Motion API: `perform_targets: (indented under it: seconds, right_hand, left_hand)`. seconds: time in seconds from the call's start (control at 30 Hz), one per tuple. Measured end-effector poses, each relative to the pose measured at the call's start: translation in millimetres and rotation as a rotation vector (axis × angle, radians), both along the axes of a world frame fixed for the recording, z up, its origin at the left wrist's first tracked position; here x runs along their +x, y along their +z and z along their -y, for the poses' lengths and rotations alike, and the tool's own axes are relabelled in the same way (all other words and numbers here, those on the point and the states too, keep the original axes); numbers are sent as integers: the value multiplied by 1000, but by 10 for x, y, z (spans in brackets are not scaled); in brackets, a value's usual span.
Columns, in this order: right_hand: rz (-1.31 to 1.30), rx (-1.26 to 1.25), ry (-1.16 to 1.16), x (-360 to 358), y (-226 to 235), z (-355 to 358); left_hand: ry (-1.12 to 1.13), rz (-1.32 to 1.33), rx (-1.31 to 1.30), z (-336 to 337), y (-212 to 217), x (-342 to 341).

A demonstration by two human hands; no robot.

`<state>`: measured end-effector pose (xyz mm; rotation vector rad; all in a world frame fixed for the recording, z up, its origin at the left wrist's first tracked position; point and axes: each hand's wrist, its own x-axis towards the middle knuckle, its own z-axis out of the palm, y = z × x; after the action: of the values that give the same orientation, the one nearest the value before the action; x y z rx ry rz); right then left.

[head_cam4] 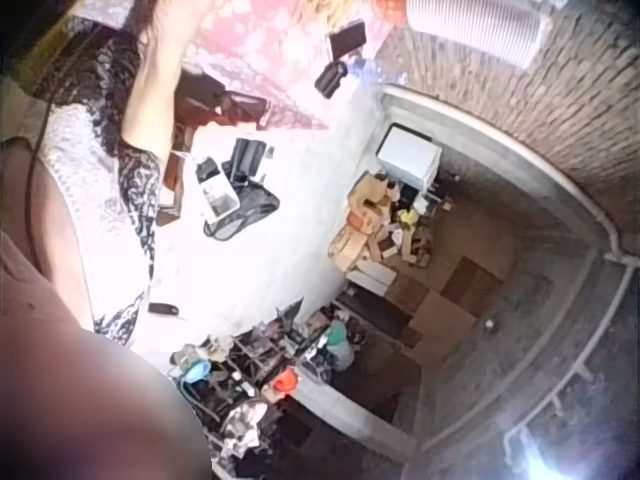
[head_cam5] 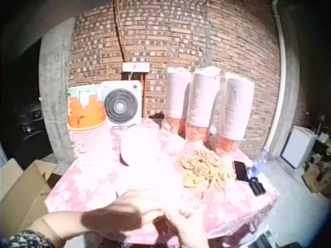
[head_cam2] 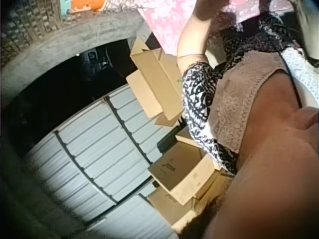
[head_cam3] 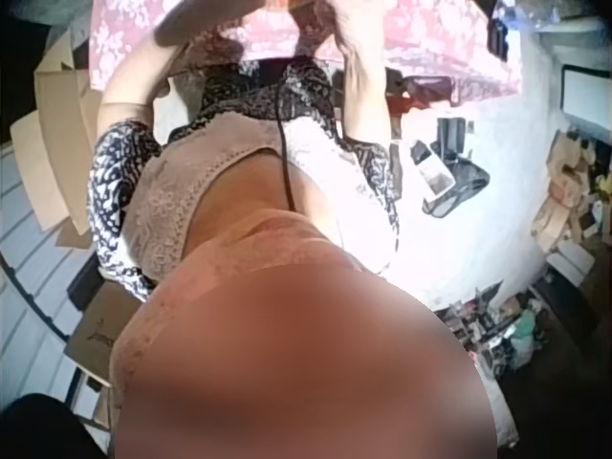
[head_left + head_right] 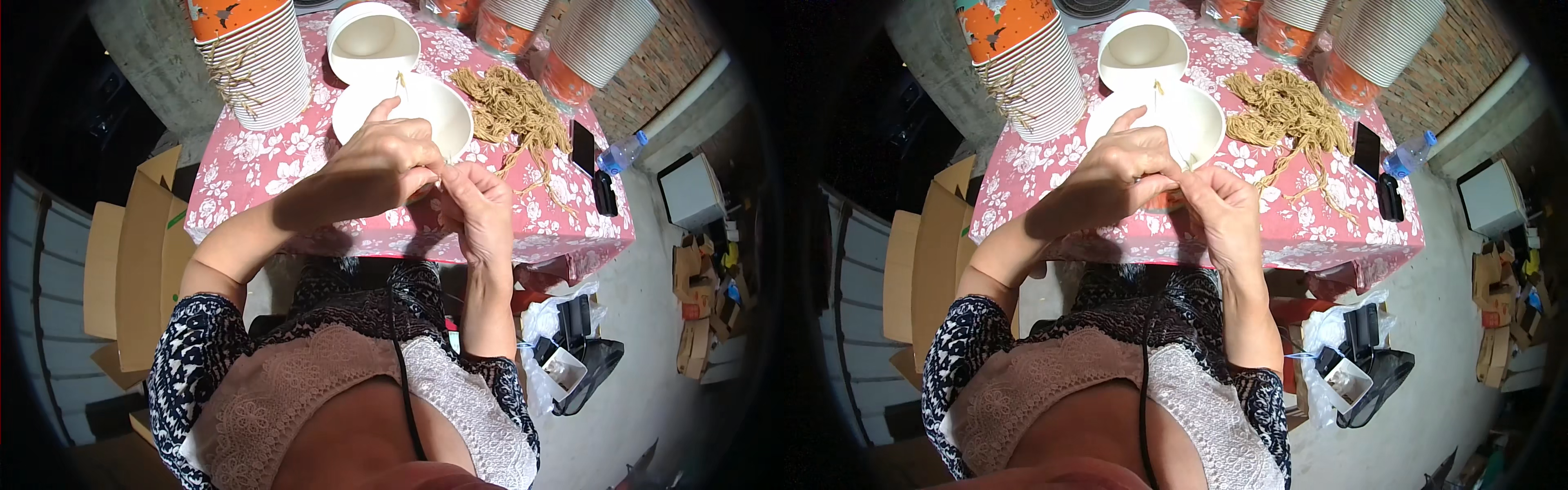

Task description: Attaching string handles to paper buckets at a workbench.

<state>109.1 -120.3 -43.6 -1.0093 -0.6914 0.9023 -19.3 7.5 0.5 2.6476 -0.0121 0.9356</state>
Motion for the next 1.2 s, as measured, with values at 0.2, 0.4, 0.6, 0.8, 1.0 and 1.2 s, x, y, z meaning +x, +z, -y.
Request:
perform_targets:
  seconds: [0.2, 0.4, 0.6, 0.8, 1.0, 1.2]
  right_hand:
    - [-41, 42, -146, 21, 50, 19]
    - [-50, -103, -42, -23, 43, 57]
    - [-11, -23, -39, -130, 119, 105]
    - [-56, 39, -50, -190, 50, 118]
    - [-149, 149, -105, -269, 29, 115]
    - [-57, 221, -225, -292, -50, 35]
  left_hand:
    - [-71, -159, -43, -16, 81, -92]
    - [-21, -64, -10, 0, 9, -125]
    - [-107, 117, 23, 50, -81, -170]
    - [-60, 176, 31, 146, -113, -225]
    - [33, 218, 2, 214, -244, -207]
    - [35, 188, -6, 232, -218, -229]
